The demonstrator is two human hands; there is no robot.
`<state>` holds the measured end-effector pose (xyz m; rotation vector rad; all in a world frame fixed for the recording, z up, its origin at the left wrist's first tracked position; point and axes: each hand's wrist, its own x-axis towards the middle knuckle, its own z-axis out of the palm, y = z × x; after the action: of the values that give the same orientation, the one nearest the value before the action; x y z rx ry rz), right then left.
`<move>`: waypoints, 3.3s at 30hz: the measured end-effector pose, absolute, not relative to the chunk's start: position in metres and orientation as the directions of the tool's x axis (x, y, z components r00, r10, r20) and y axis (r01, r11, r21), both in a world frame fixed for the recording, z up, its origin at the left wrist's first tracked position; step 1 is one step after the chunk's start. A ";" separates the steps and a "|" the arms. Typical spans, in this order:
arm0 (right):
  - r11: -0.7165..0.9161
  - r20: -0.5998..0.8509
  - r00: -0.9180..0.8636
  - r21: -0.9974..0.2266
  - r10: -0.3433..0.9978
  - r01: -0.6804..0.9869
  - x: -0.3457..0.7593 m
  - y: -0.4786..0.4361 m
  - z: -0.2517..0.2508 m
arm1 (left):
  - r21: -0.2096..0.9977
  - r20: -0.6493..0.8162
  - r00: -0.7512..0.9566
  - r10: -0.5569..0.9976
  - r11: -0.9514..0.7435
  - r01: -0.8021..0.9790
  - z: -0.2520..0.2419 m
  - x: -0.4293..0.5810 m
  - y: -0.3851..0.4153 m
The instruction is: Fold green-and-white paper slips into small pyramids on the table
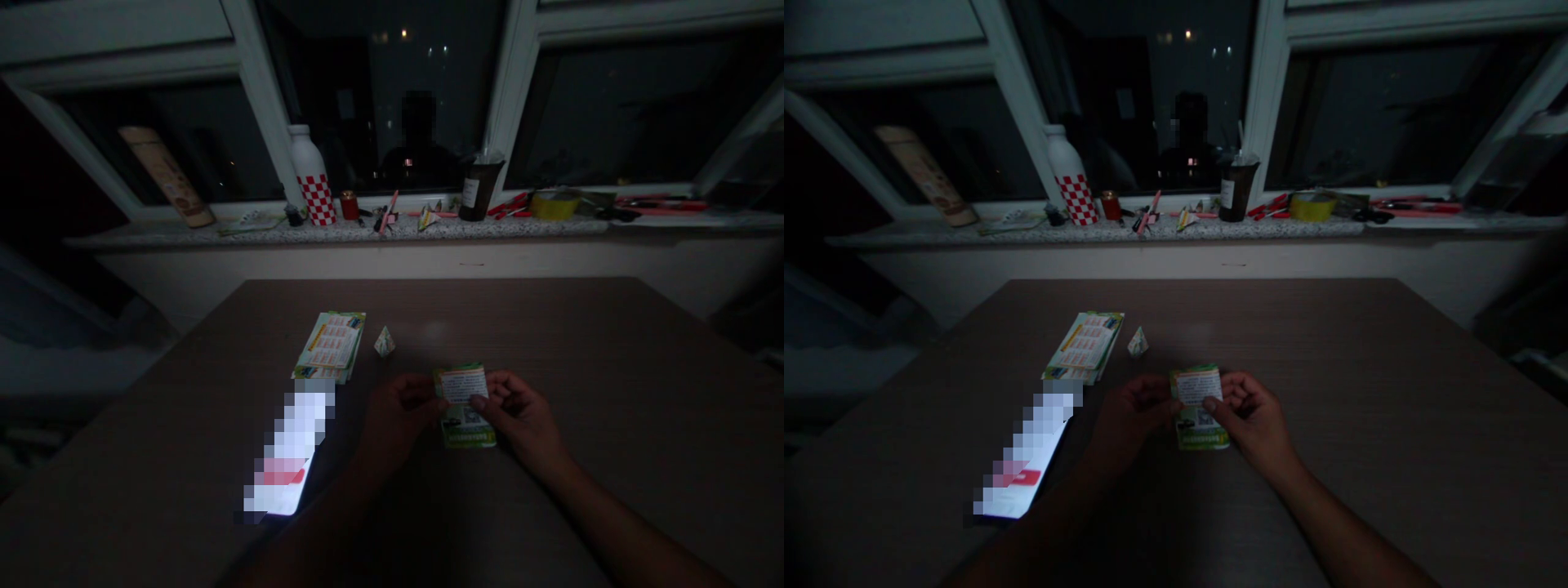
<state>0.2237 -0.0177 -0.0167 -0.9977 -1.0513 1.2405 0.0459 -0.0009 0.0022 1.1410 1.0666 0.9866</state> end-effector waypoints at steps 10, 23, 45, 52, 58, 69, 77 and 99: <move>0.082 0.070 0.063 -0.974 0.996 -0.212 0.223 -0.018 -0.019 | 0.990 -0.130 0.199 0.971 0.138 -0.025 0.003 0.045 -0.002; 0.081 0.069 0.067 -0.976 0.995 -0.204 0.223 -0.018 -0.017 | 0.990 -0.126 0.169 0.978 0.134 -0.036 0.005 0.046 -0.003; 0.090 0.074 0.072 -0.963 0.995 -0.253 0.222 -0.017 -0.020 | 0.992 -0.101 0.152 0.983 0.111 -0.064 0.003 0.047 -0.003; 0.082 0.072 0.052 -0.969 0.996 -0.233 0.224 -0.018 -0.021 | 0.991 -0.108 0.161 0.981 0.119 -0.060 0.004 0.047 -0.003; 0.102 0.093 0.052 -0.974 0.994 -0.203 0.224 -0.017 -0.023 | 0.990 -0.124 0.145 0.982 0.132 -0.044 0.006 0.047 -0.004; 0.084 0.083 0.013 -0.968 0.996 -0.235 0.225 -0.018 -0.022 | 0.997 -0.068 0.126 0.990 0.070 -0.016 -0.001 0.045 -0.002; -0.004 0.049 -0.139 -0.934 0.989 -0.357 0.221 -0.018 -0.018 | 0.998 -0.014 0.103 0.995 0.009 0.057 0.000 0.045 -0.004; -0.093 -0.102 0.038 -0.975 0.994 -0.202 0.229 -0.012 -0.018 | 0.953 0.004 0.036 0.999 -0.015 0.303 0.005 0.038 0.004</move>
<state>0.2289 -0.0117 -0.0180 -1.1506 -0.9767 1.3335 0.0381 0.0042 0.0053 1.4558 1.4003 1.0287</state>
